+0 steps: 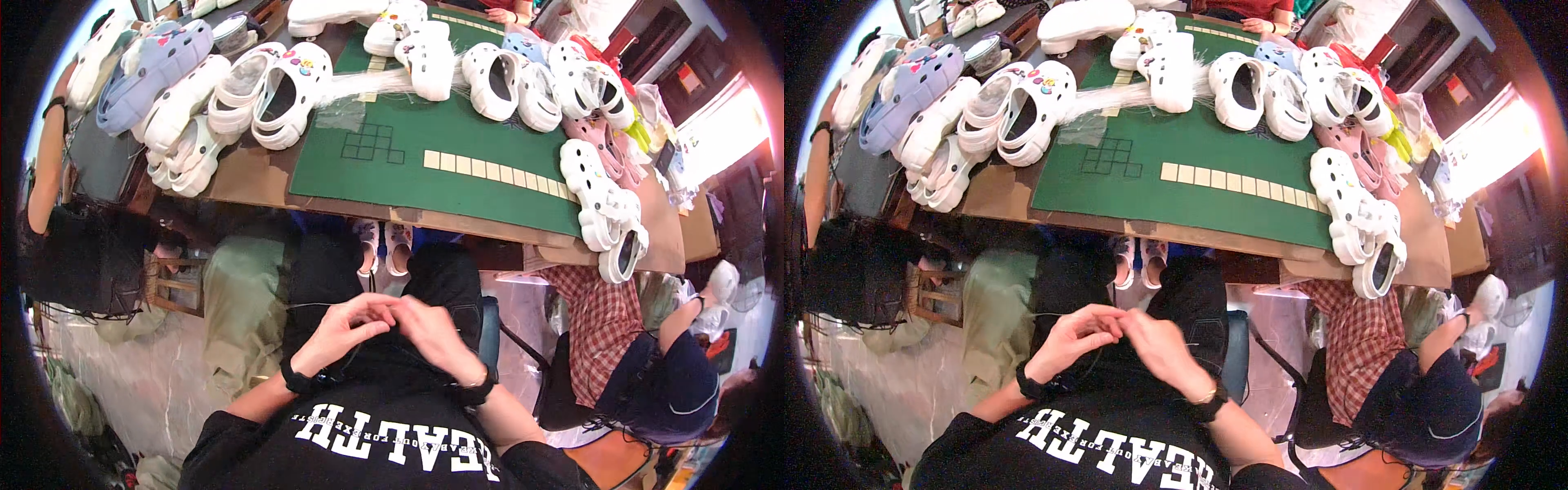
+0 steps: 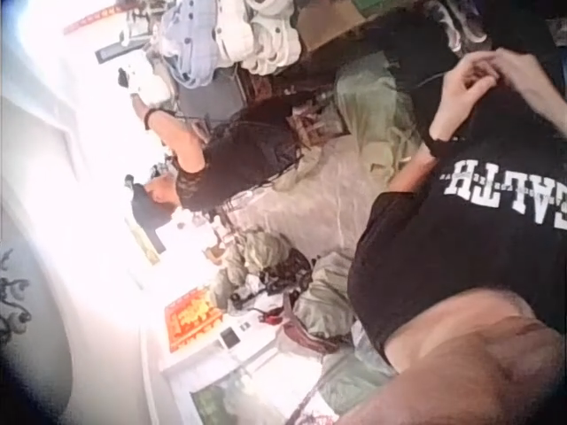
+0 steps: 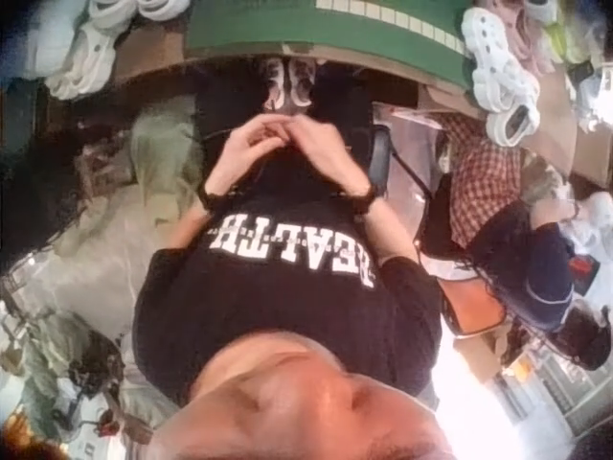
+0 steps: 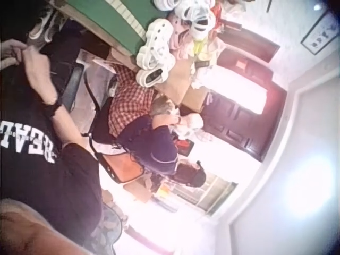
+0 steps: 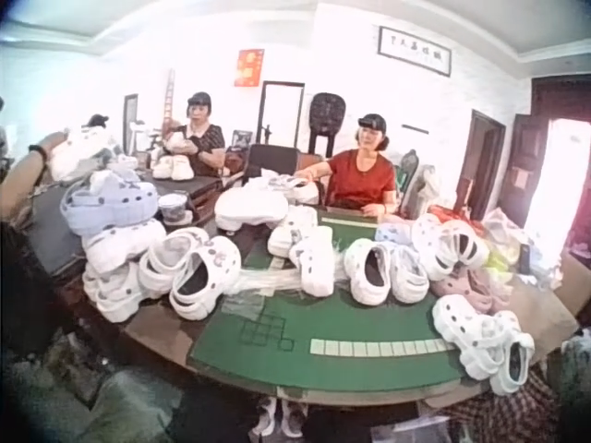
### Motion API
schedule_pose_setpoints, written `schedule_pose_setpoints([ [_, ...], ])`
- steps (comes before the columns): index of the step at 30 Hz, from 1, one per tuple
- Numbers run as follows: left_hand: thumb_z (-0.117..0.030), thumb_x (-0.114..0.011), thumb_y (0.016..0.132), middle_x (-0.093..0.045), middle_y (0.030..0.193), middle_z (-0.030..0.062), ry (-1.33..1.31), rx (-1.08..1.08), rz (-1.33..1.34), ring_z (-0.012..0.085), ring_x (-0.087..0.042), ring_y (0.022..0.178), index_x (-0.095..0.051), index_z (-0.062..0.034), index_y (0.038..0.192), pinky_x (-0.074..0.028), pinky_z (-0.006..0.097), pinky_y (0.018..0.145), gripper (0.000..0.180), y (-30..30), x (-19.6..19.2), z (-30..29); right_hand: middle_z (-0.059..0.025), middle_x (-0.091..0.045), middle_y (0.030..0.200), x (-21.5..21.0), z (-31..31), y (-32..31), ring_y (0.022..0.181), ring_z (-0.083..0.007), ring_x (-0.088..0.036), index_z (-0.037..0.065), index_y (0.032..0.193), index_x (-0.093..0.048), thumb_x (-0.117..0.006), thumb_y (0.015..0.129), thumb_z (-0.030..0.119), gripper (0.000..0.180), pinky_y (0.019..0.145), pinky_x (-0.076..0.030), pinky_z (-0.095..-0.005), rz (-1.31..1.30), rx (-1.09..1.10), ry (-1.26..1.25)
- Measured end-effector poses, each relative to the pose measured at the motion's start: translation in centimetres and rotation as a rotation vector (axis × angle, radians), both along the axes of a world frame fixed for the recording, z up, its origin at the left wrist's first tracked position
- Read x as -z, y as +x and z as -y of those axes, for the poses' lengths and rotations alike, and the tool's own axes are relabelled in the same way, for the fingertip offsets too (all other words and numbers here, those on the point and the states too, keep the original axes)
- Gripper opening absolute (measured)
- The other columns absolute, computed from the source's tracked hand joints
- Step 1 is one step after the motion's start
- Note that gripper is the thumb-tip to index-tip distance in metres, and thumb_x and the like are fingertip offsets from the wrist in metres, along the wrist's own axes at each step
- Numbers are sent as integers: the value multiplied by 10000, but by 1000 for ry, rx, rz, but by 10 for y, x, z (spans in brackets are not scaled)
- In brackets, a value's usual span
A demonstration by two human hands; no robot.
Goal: The recorder is inspecting and assembling white clogs, checking the soles and straps.
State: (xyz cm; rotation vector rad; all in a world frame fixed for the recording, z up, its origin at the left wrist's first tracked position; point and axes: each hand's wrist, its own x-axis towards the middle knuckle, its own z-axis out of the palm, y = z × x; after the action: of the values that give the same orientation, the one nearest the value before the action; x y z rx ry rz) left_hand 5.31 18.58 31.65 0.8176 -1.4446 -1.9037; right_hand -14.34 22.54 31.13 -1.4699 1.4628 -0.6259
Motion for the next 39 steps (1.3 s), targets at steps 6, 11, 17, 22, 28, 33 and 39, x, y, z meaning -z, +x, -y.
schedule_pose_setpoints([
  [6, -4, -581, 923, -634, 911, 56, -38, -97, 137, 126, -626, 802, -678, 23, 1006, -504, 256, 754, 131, 42, 10, -15, -197, -657, 861, 7, -2, 40, 828, -406, -644, 45, 1004, -583, -369, 1024, 279, 317, 714, -499, -473, 114, -259, 53],
  [11, 3, -592, 905, -619, 946, 74, -195, 31, 180, 148, -629, 826, -691, 22, 972, -504, 260, 775, 121, 43, 0, -12, -178, -663, 860, 20, -7, 39, 823, -380, -659, 58, 1037, -610, -350, 1028, 348, 390, 735, -498, -477, 60, -391, 135],
  [17, -101, -508, 998, -657, 892, 68, -4, -250, 115, 125, -622, 791, -674, 43, 994, -509, 267, 745, 220, 47, 1, -6, -151, -693, 924, 6, -11, 25, 865, -364, -669, 76, 1068, -641, -446, 1012, 375, 361, 757, -512, -432, 90, -427, 88],
  [22, -182, -494, 1026, -673, 890, 81, 150, -548, -127, 144, -630, 789, -660, 40, 1075, -509, 278, 744, 282, 67, 7, 15, -130, -707, 1037, -12, -25, -23, 982, -319, -674, 73, 1107, -671, -473, 1015, 330, 338, 837, -519, -362, 87, -336, 120],
  [28, -164, -485, 1027, -669, 875, 80, 104, -561, -94, 146, -625, 779, -653, 45, 1116, -503, 274, 737, 283, 73, 9, 17, -84, -728, 966, 0, -52, -58, 837, -166, -667, 27, 1091, -699, -552, 991, 236, 275, 776, -499, -277, 161, -113, 56],
  [33, -146, -478, 1025, -663, 852, 65, 58, -565, -1, 124, -616, 776, -666, 44, 1114, -498, 259, 732, 282, 63, 11, 15, -90, -701, 974, -9, -55, -71, 931, -266, -661, 42, 1104, -680, -570, 964, 240, 265, 863, -501, -323, -72, 11, 52],
  [39, -32, -521, 979, -652, 952, 59, -183, -220, 271, 112, -622, 818, -704, 13, 1093, -513, 242, 736, 220, 15, -5, -1, -110, -650, 1121, -6, -36, -37, 1012, -295, -613, 70, 1148, -656, -670, 884, 161, 279, 887, -495, -369, -96, 18, -405],
])
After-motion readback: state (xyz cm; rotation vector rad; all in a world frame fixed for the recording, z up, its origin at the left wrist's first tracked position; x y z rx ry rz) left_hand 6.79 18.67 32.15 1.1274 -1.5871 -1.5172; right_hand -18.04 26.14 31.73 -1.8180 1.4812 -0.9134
